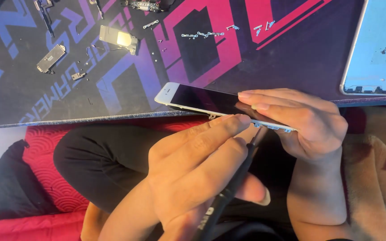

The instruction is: Disassembling a smartphone screen assembly using tweezers and a screwdriver to remove internal components.

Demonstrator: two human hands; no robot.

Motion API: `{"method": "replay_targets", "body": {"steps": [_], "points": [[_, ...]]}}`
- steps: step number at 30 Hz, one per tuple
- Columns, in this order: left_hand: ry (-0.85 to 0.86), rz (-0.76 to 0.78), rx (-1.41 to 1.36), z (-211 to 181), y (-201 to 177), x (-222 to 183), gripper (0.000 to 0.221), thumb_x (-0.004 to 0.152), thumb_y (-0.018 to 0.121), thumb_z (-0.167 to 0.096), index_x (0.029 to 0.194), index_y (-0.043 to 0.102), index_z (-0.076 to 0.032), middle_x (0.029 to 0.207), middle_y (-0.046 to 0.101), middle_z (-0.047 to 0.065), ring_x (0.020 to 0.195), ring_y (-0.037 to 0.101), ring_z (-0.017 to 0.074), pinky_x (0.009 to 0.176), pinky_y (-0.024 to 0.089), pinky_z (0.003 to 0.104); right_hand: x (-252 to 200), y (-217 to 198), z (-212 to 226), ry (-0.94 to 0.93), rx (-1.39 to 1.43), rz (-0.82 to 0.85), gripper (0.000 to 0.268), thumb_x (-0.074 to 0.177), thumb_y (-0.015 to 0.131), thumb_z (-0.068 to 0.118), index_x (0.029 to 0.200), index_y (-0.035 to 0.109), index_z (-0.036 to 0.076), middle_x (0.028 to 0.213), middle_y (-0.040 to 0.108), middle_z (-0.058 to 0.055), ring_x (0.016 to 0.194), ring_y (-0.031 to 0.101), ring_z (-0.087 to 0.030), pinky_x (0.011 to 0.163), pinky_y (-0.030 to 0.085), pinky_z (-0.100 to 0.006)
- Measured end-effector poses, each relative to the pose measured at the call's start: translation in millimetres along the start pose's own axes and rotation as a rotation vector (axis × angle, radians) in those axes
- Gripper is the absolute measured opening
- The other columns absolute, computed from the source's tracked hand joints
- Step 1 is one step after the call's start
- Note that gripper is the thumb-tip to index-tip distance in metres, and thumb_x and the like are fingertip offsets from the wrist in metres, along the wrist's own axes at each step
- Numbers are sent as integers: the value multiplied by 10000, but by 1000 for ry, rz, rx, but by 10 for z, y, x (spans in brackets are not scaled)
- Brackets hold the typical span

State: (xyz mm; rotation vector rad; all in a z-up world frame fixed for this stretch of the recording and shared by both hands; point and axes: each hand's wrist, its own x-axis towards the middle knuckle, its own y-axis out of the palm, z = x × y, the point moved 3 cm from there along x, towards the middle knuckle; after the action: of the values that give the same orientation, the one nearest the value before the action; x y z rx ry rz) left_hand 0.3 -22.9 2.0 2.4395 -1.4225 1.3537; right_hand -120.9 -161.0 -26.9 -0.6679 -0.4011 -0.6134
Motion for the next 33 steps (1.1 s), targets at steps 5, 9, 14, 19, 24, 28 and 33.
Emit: {"method": "replay_targets", "body": {"steps": [5,9,14,19,24,28,33], "points": [[28,-2,-11,-5,-92,179,471,1051,540,-184,1387,289,31,995,721,235,900,845,398,772,792,498,0,11,9,-10,-8,5,98,1000,530,-44,978,547,-137,1013,689,-407,939,778,-498,810,689,-509],[-127,7,-31,52,-87,162,359,1032,564,-286,1053,600,71,987,750,262,943,845,348,830,779,408,-2,24,-5,-12,-47,-42,161,1002,549,34,953,584,-116,968,709,-371,905,790,-485,773,681,-499],[-256,37,-38,49,-100,191,372,1010,596,-300,1112,608,58,1033,767,215,908,868,291,827,750,360,-5,40,-36,-53,-35,-39,245,938,634,114,930,592,-128,941,707,-336,888,786,-481,734,678,-490],[-317,73,-36,35,-144,264,392,1054,486,-337,1130,598,31,1081,760,184,966,852,273,854,739,352,-10,46,-30,-42,-120,-80,271,922,680,126,900,596,-130,925,717,-353,861,788,-486,741,658,-492],[-450,195,-103,71,-165,286,410,968,612,-290,1186,621,57,1168,753,166,1078,827,261,968,696,333,17,93,76,5,-93,-147,175,899,695,42,891,625,-118,900,713,-315,844,786,-430,759,671,-475],[-452,43,-135,70,-87,247,414,966,580,-311,1114,653,68,1082,769,158,968,848,244,845,699,287,40,111,72,-12,-67,-175,110,890,678,-49,819,607,-93,793,696,-220,805,787,-434,688,675,-467],[-339,143,-63,34,-159,303,427,983,529,-318,1056,677,76,1033,774,222,962,850,286,887,715,364,88,113,114,11,-44,-130,163,938,559,-10,803,619,-76,857,721,-255,812,793,-413,723,669,-465]]}}
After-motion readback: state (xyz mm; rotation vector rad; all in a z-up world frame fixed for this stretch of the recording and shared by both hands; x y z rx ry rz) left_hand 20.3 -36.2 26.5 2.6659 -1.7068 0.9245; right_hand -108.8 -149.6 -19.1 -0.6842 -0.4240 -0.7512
